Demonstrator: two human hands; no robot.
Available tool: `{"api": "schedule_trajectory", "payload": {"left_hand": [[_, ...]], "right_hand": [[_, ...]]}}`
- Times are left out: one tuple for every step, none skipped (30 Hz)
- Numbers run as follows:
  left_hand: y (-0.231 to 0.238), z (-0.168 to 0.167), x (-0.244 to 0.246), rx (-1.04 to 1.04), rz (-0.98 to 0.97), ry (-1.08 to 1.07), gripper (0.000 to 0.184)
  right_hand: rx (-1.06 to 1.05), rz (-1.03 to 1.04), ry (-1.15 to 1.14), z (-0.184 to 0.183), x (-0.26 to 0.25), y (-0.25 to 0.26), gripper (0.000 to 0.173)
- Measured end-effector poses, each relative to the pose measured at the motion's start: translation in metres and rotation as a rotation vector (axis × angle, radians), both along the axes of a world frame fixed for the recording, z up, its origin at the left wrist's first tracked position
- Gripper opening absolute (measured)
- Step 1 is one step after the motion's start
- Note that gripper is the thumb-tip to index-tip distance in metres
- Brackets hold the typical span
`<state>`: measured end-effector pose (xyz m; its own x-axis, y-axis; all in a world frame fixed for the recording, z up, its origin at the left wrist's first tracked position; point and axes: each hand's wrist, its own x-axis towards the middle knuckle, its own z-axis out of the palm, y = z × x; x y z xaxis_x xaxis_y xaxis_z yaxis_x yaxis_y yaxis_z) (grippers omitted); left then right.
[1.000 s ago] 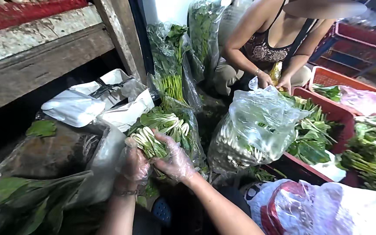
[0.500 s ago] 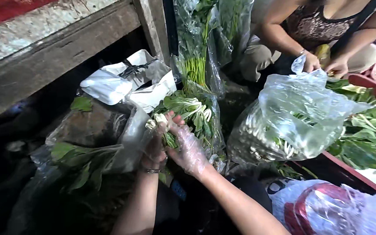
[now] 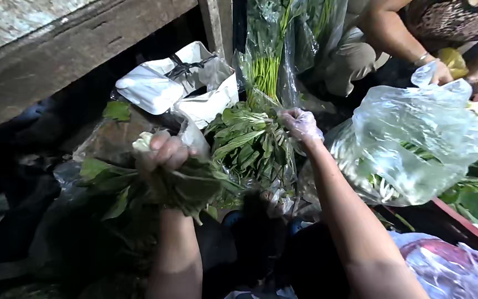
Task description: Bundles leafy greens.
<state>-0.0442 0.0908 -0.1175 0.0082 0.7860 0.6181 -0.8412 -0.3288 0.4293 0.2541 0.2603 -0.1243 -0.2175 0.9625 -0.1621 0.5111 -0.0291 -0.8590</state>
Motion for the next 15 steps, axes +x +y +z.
{"api": "schedule_trajectory", "payload": {"left_hand": [[0.003,-0.004,-0.011,0.110,-0.092,0.047,0.013],[0.001,-0.005,-0.013,0.146,-0.131,0.077,0.013],[-0.001,-0.002,-0.012,0.152,-0.180,0.079,0.014],[-0.003,0.002,-0.005,0.133,-0.187,0.062,0.013],[-0.005,0.004,0.000,0.130,-0.192,0.069,0.014],[-0.007,0.008,0.009,0.122,-0.169,0.085,0.017],[-0.010,0.013,0.021,0.086,-0.125,0.125,0.023],[-0.013,0.015,0.028,0.058,-0.106,0.205,0.028],[-0.014,0.012,0.033,0.023,-0.088,0.324,0.029],[-0.015,0.010,0.040,-0.027,-0.086,0.446,0.024],[-0.016,0.010,0.051,-0.105,-0.078,0.578,0.019],[-0.017,0.011,0.063,-0.184,-0.056,0.713,0.019],[-0.018,0.014,0.076,-0.273,-0.058,0.837,0.026],[-0.018,0.020,0.088,-0.361,-0.086,0.979,0.032],[-0.017,0.025,0.099,-0.424,-0.136,1.118,0.037]], "right_hand": [[-0.065,0.001,-0.043,-0.011,-0.005,0.009,0.032],[-0.121,-0.004,-0.082,-0.021,-0.012,0.016,0.035],[-0.171,-0.009,-0.112,-0.029,-0.020,0.021,0.040],[-0.230,-0.011,-0.124,-0.035,-0.026,0.026,0.046],[-0.288,-0.020,-0.115,-0.040,-0.032,0.029,0.051],[-0.325,-0.035,-0.093,-0.042,-0.037,0.030,0.052],[-0.348,-0.054,-0.061,-0.040,-0.040,0.030,0.051],[-0.359,-0.070,-0.020,-0.037,-0.041,0.029,0.048],[-0.354,-0.088,0.029,-0.031,-0.042,0.026,0.046],[-0.339,-0.093,0.075,-0.024,-0.042,0.022,0.043],[-0.313,-0.094,0.115,-0.017,-0.042,0.018,0.038],[-0.291,-0.098,0.154,-0.012,-0.043,0.014,0.033],[-0.281,-0.093,0.177,-0.008,-0.043,0.011,0.030],[-0.270,-0.086,0.176,-0.007,-0.044,0.009,0.029],[-0.258,-0.076,0.157,-0.007,-0.045,0.007,0.031]]}}
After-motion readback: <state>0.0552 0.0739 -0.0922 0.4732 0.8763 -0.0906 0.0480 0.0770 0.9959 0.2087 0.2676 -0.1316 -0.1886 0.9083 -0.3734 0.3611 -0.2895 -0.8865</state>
